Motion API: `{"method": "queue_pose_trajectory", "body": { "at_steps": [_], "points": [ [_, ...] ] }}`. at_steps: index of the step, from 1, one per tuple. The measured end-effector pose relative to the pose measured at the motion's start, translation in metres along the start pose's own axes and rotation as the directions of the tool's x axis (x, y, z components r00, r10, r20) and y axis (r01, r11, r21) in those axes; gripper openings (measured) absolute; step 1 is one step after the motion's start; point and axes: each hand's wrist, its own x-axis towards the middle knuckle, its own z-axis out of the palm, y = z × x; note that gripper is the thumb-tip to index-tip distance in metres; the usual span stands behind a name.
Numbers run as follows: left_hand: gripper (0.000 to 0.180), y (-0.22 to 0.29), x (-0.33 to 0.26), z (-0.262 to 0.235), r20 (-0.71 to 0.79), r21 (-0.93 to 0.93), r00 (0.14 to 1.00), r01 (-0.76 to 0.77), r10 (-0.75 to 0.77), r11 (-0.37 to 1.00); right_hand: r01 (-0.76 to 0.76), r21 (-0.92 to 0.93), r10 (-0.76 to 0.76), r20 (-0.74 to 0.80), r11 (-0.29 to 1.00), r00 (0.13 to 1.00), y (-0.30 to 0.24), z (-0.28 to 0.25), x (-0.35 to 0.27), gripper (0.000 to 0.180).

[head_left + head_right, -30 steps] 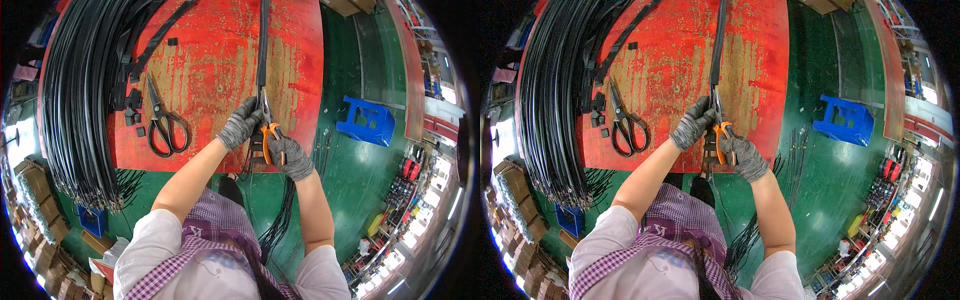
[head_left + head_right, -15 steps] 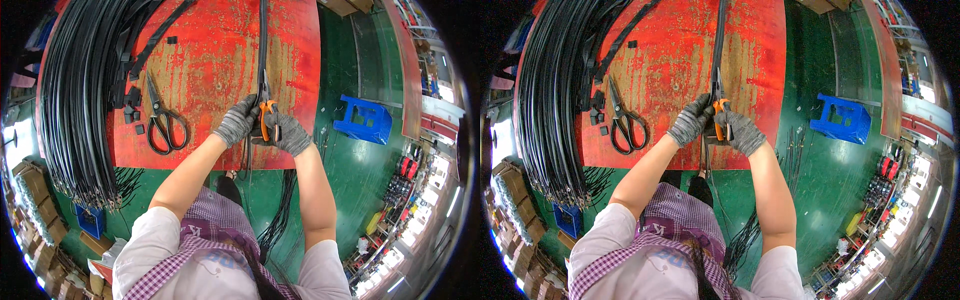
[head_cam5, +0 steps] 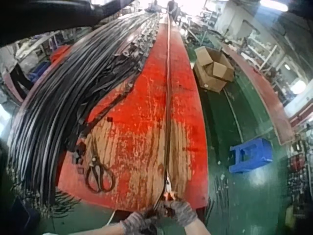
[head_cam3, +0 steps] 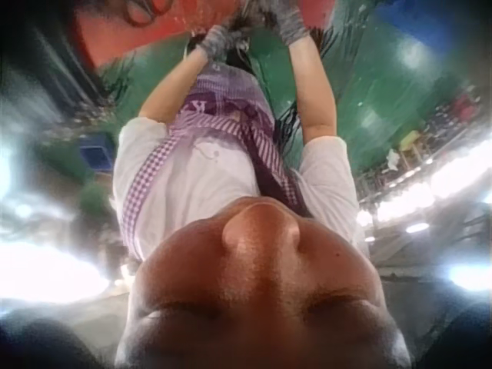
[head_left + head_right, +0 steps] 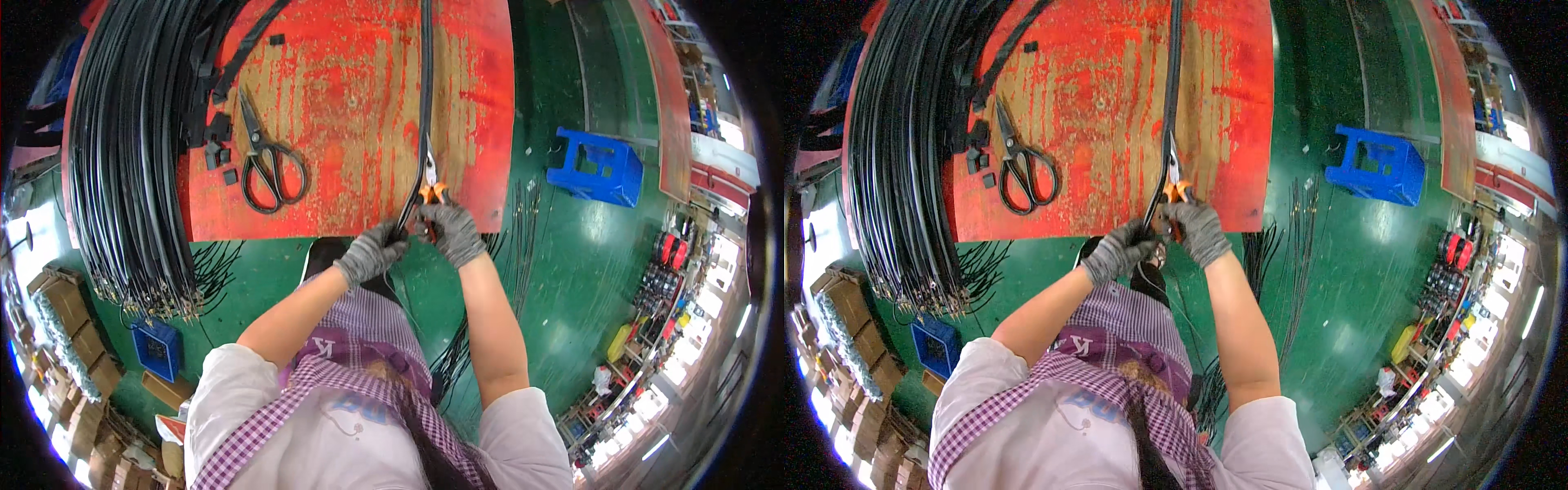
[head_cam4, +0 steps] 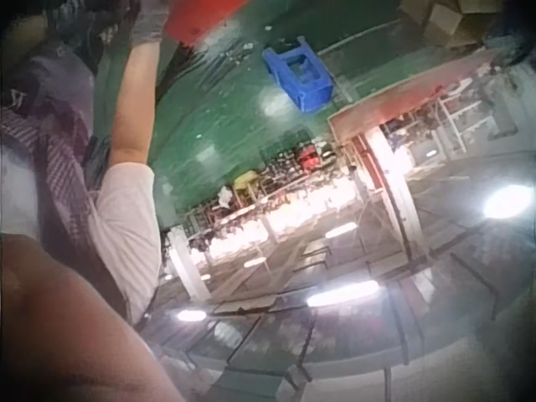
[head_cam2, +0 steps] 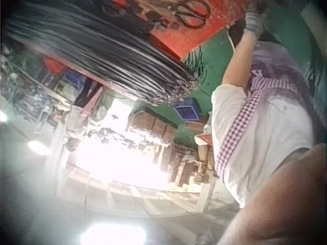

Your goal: The person strips the insulation from black electrical cables using pliers and scissors. They cut the cable ends, remove the outer sheath, and separate the internal wires. The processed cables are then placed into a pile on the floor.

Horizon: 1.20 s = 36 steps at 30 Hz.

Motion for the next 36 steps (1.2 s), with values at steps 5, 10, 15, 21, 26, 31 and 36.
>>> {"method": "queue_pose_trajectory", "body": {
  "at_steps": [5, 10, 15, 21, 26, 31, 36],
  "points": [
    [0.025, -0.080, -0.042, 0.015, -0.045, 0.261, 0.999, 0.010, 0.002, 0.965, -0.011, -0.101, -0.006, -0.172, 0.995, 0.985, 0.084, -0.029, -0.006, 0.015],
    [0.024, -0.079, -0.035, 0.017, -0.077, 0.359, 0.997, 0.034, -0.006, 0.933, 0.083, -0.342, -0.172, -0.238, 0.936, 0.956, 0.107, -0.037, 0.002, 0.008],
    [0.027, -0.035, -0.034, 0.018, 0.040, 0.113, 0.994, 0.092, -0.097, 0.989, 0.092, -0.508, -0.243, -0.239, 0.857, 0.940, 0.114, -0.031, -0.014, 0.020],
    [0.036, -0.070, -0.026, 0.008, 0.007, 0.639, 0.999, -0.033, 0.037, 0.769, 0.154, -0.836, -0.462, -0.130, 0.527, 0.877, 0.135, -0.045, -0.002, 0.024],
    [0.038, -0.077, -0.023, 0.014, -0.070, 0.566, 0.998, 0.041, -0.001, 0.823, 0.162, -0.731, -0.439, -0.204, 0.663, 0.875, 0.130, -0.042, 0.001, 0.019],
    [0.052, -0.079, -0.040, 0.022, -0.329, 0.719, 0.913, 0.078, 0.240, 0.691, 0.144, -0.807, -0.469, -0.178, 0.573, 0.865, 0.145, -0.062, 0.017, 0.018],
    [0.067, -0.136, -0.063, 0.045, -0.625, 0.534, 0.703, 0.065, 0.341, 0.843, 0.325, -0.616, -0.530, -0.180, 0.718, 0.829, 0.162, -0.067, 0.037, 0.014]
  ]
}}
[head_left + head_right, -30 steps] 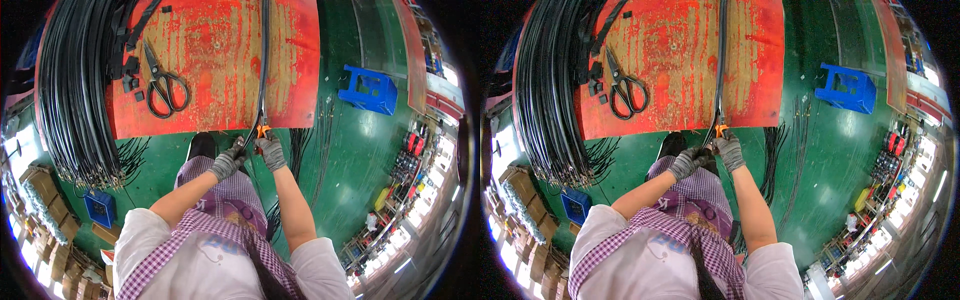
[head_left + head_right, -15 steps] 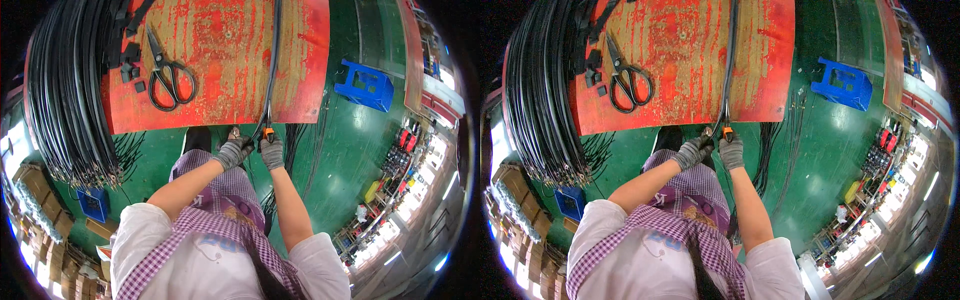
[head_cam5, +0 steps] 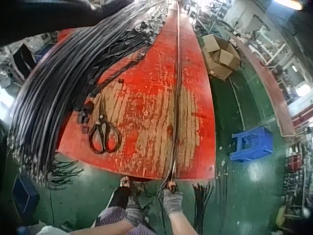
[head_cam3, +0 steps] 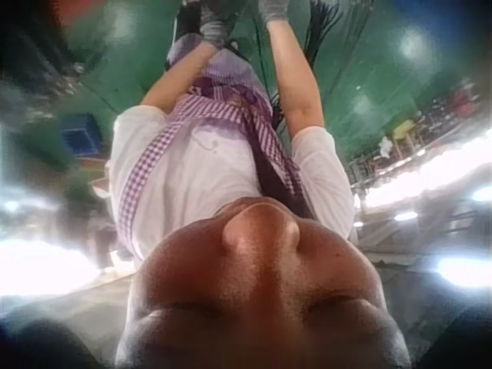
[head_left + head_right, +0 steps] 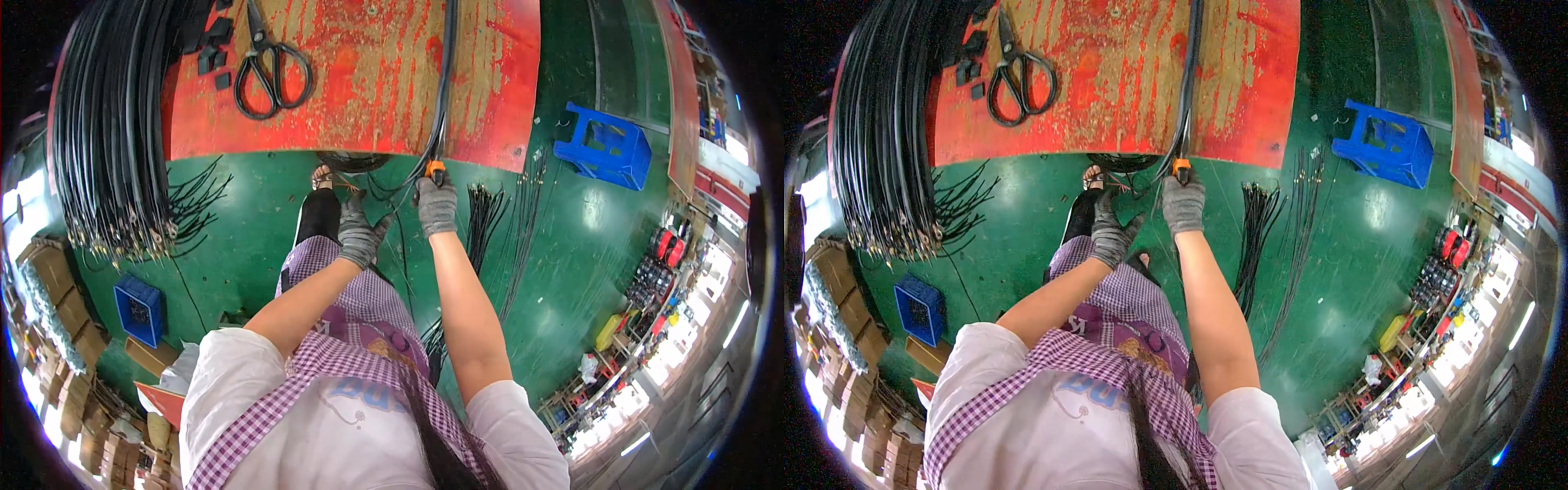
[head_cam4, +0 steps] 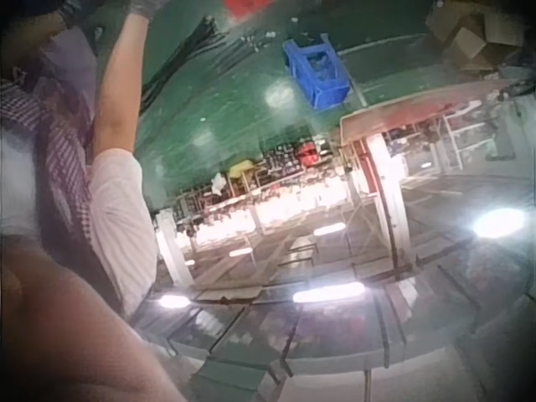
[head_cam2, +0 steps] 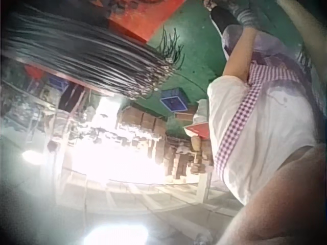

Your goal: The person strips the insulation from black electrical cables using pliers and scissors. They cut the cable ends, remove the outer sheath, and separate the internal wires. The processed cables are then placed into a pile on the floor.

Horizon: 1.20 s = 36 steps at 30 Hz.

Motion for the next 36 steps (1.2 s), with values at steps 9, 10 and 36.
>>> {"method": "queue_pose_trajectory", "body": {
  "at_steps": [9, 10, 36],
  "points": [
    [0.059, -0.014, 0.008, 0.081, 0.253, 0.129, 0.962, 0.074, -0.105, 0.989, 0.106, -0.040, -0.108, -0.051, 0.994, 0.993, -0.017, 0.009, 0.004, 0.022],
    [0.051, -0.029, 0.009, 0.092, 0.222, 0.009, 0.971, 0.089, -0.089, 0.996, 0.110, -0.055, -0.113, -0.062, 0.992, 0.992, -0.016, 0.011, 0.004, 0.021],
    [0.046, 0.004, 0.005, 0.048, 0.579, 0.056, 0.757, 0.334, -0.303, 0.941, -0.102, 0.075, 0.103, -0.006, 0.992, 0.995, -0.032, 0.000, -0.006, 0.016]
  ]
}}
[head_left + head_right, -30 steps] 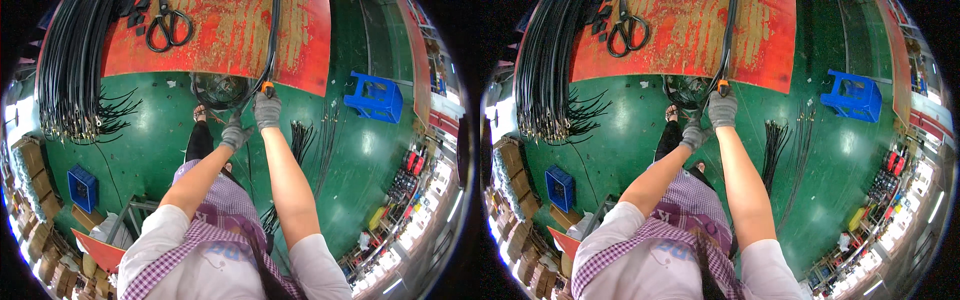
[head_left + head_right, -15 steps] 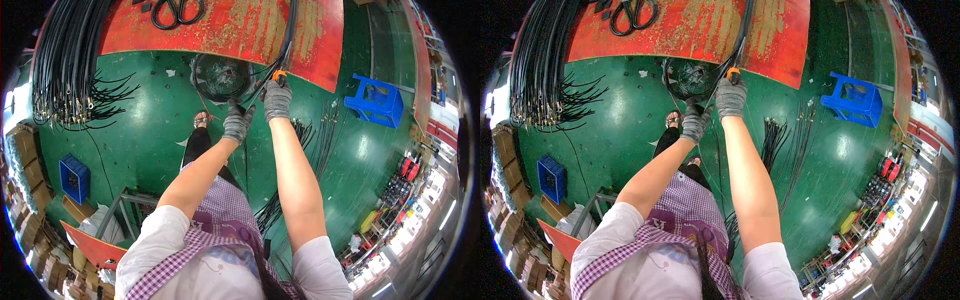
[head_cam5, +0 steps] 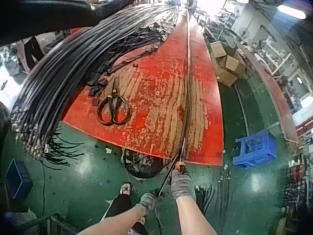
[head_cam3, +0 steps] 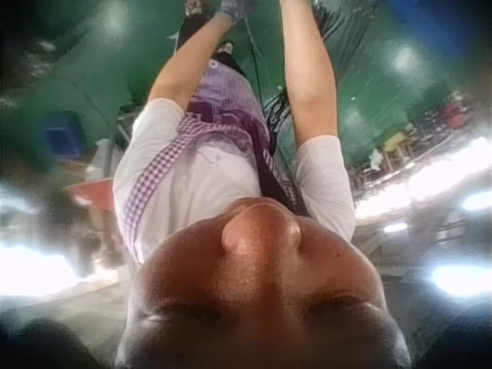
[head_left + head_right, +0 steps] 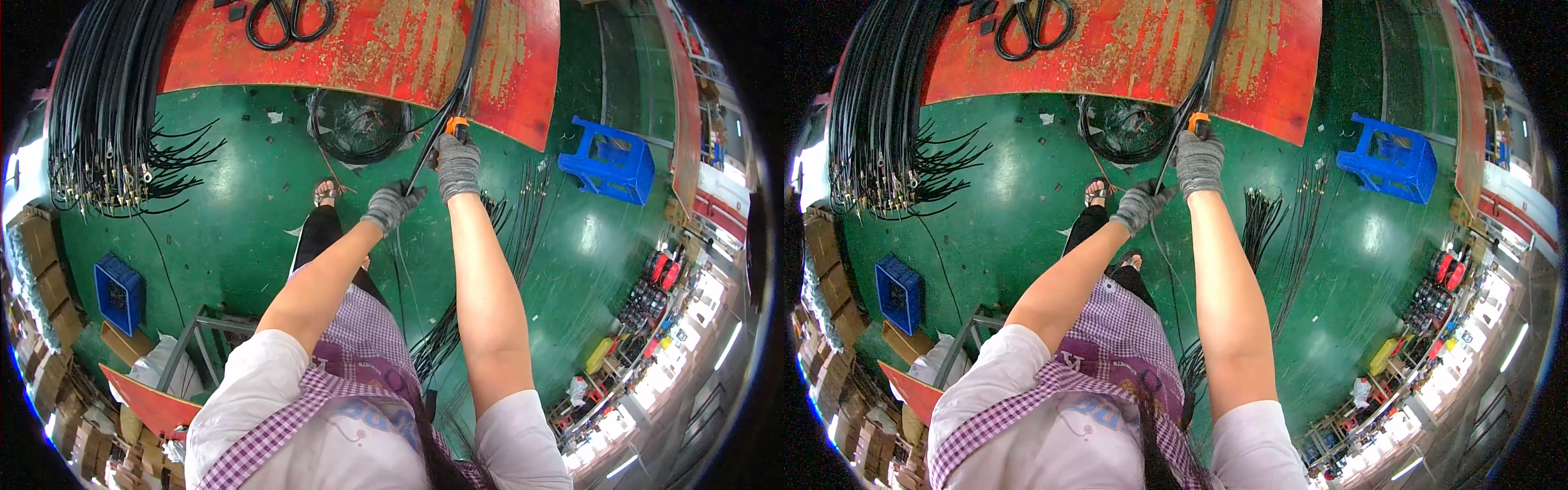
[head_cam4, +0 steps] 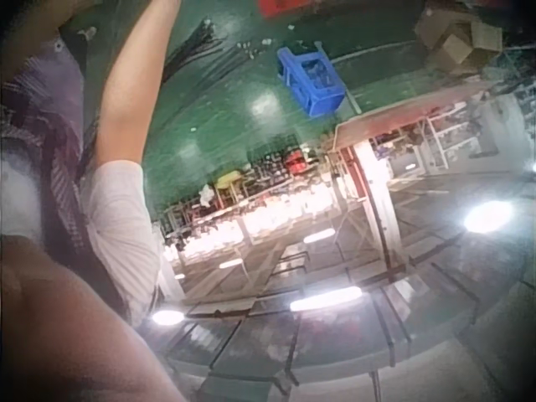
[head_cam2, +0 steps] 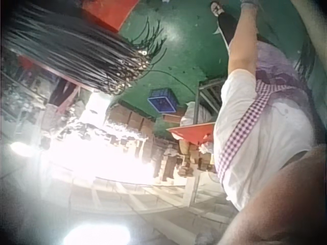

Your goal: The person strips the insulation from black electrical cables using pliers and scissors. They cut the cable ends, remove the outer sheath, and separate the internal wires. The processed cables are then placed into a pile on the floor.

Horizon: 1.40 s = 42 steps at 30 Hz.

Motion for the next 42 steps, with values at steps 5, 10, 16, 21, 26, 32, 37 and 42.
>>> {"method": "queue_pose_trajectory", "body": {
  "at_steps": [5, 10, 16, 21, 26, 32, 37, 42],
  "points": [
    [0.043, -0.026, -0.032, 0.015, 0.124, -0.359, 0.973, 0.227, -0.195, 0.905, -0.035, 0.028, 0.035, -0.003, 0.999, 0.999, -0.004, 0.001, -0.003, 0.014],
    [0.036, -0.021, -0.042, 0.022, 0.195, -0.343, 0.974, 0.179, -0.116, 0.922, -0.081, 0.071, 0.082, -0.001, 0.994, 0.997, -0.011, 0.003, -0.007, 0.014],
    [0.032, -0.033, -0.041, 0.063, 0.314, -0.456, 0.941, 0.263, -0.123, 0.850, -0.108, 0.095, 0.105, 0.034, 0.990, 0.994, -0.010, 0.000, -0.003, 0.020],
    [0.028, -0.063, -0.066, 0.081, 0.344, -0.586, 0.899, 0.431, -0.271, 0.687, -0.067, -0.034, 0.067, 0.002, 0.997, 0.998, -0.015, -0.001, -0.008, 0.024],
    [0.026, -0.073, -0.070, 0.087, 0.214, -0.632, 0.943, 0.331, -0.253, 0.701, -0.018, -0.109, 0.016, -0.017, 0.994, 1.000, -0.009, -0.002, -0.003, 0.025],
    [0.021, -0.079, -0.069, 0.090, 0.181, -0.779, 0.941, 0.314, -0.285, 0.542, -0.041, 0.034, 0.041, 0.006, 0.999, 0.999, -0.004, 0.001, 0.000, 0.018],
    [0.023, -0.057, -0.057, 0.074, 0.177, -0.805, 0.981, 0.194, -0.085, 0.560, -0.063, 0.000, 0.063, 0.021, 0.998, 0.998, -0.010, -0.002, 0.000, 0.009],
    [0.026, -0.058, -0.072, 0.087, 0.248, -0.780, 0.943, 0.329, -0.220, 0.533, -0.120, 0.127, 0.116, 0.039, 0.985, 0.993, -0.019, -0.002, -0.007, 0.013]
  ]
}}
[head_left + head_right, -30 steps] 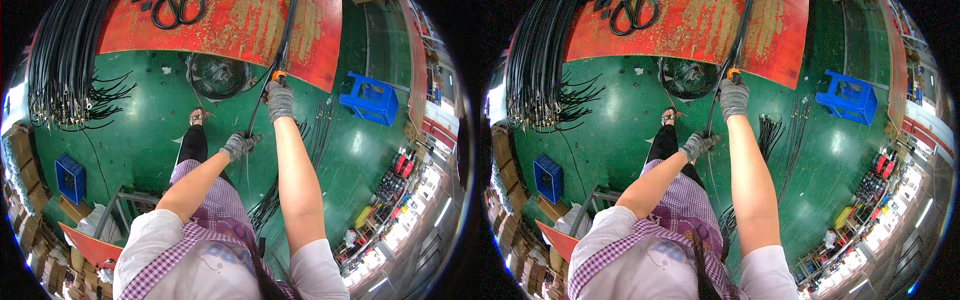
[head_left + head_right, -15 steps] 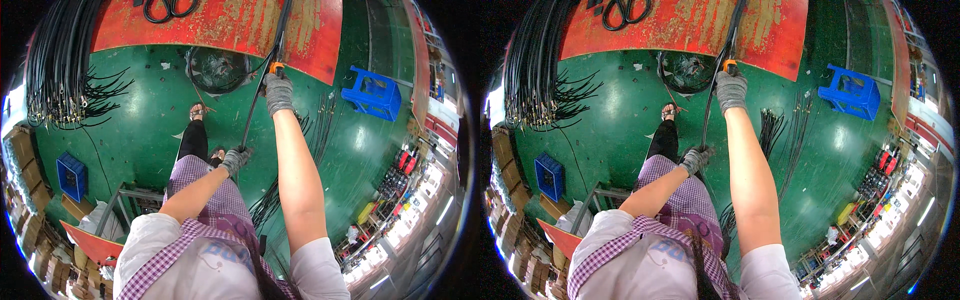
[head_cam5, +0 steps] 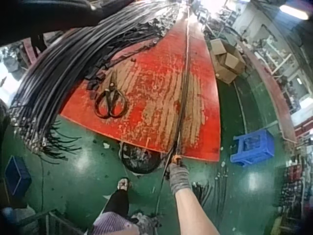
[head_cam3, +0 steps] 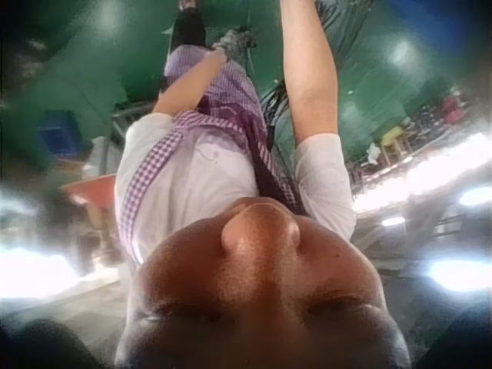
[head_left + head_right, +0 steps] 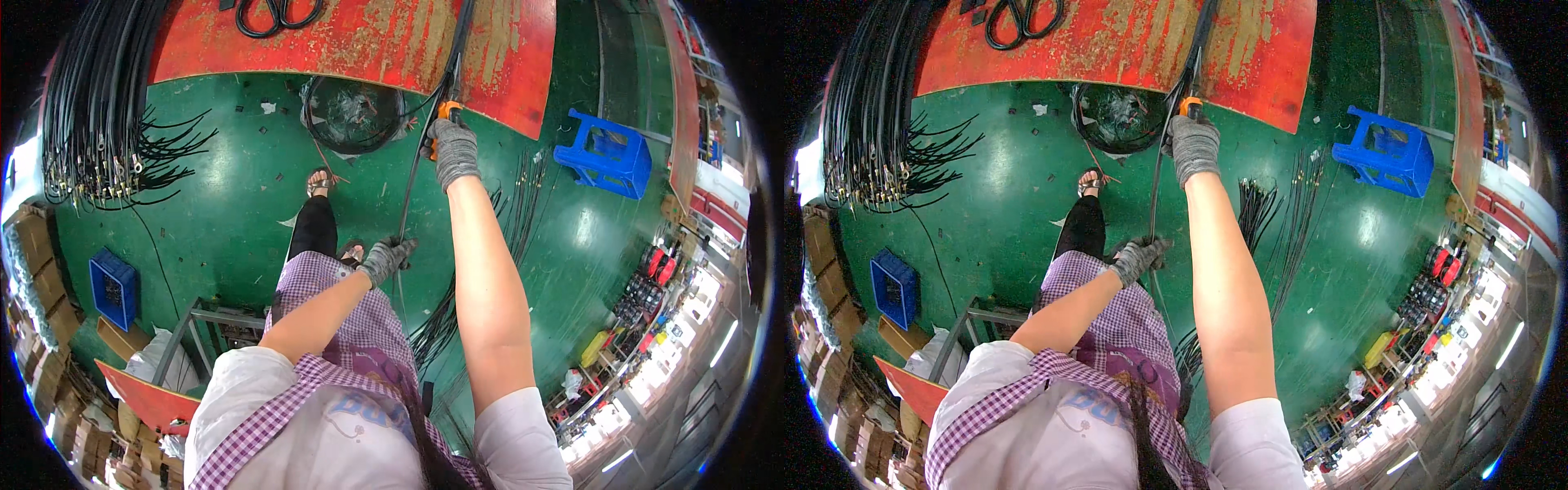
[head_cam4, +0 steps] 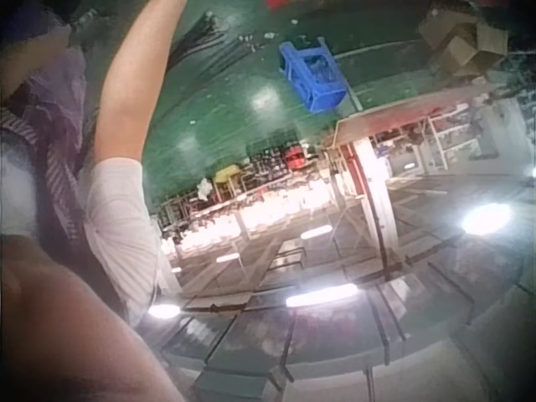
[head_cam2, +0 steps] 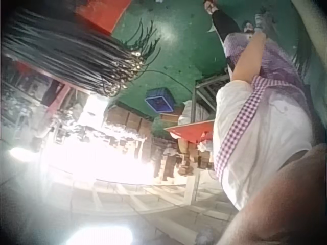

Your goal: The person strips the insulation from black electrical cables using pliers and scissors. They cut the cable ends, remove the outer sheath, and separate the internal wires. The processed cables are then placed into a pile on the floor.

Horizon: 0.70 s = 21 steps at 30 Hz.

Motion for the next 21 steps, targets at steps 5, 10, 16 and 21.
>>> {"method": "queue_pose_trajectory", "body": {
  "at_steps": [5, 10, 16, 21],
  "points": [
    [0.023, 0.022, 0.004, -0.008, 0.004, 0.027, 0.995, -0.103, 0.103, 0.994, -0.007, -0.034, 0.009, 0.055, 0.999, 0.998, 0.001, -0.004, 0.001, 0.014],
    [0.023, 0.025, 0.000, -0.016, -0.024, 0.154, 0.993, -0.113, 0.118, 0.982, 0.048, 0.014, -0.049, 0.070, 0.999, 0.996, 0.006, -0.004, 0.002, 0.003],
    [0.025, 0.023, -0.001, -0.015, -0.033, 0.093, 0.989, -0.144, 0.148, 0.985, 0.026, 0.018, -0.026, 0.024, 1.000, 0.999, 0.003, 0.000, -0.002, 0.006],
    [0.024, 0.031, -0.005, -0.015, 0.009, 0.175, 0.962, -0.270, 0.273, 0.947, 0.002, -0.027, -0.002, 0.003, 1.000, 1.000, 0.001, 0.000, -0.001, 0.007]
  ]
}}
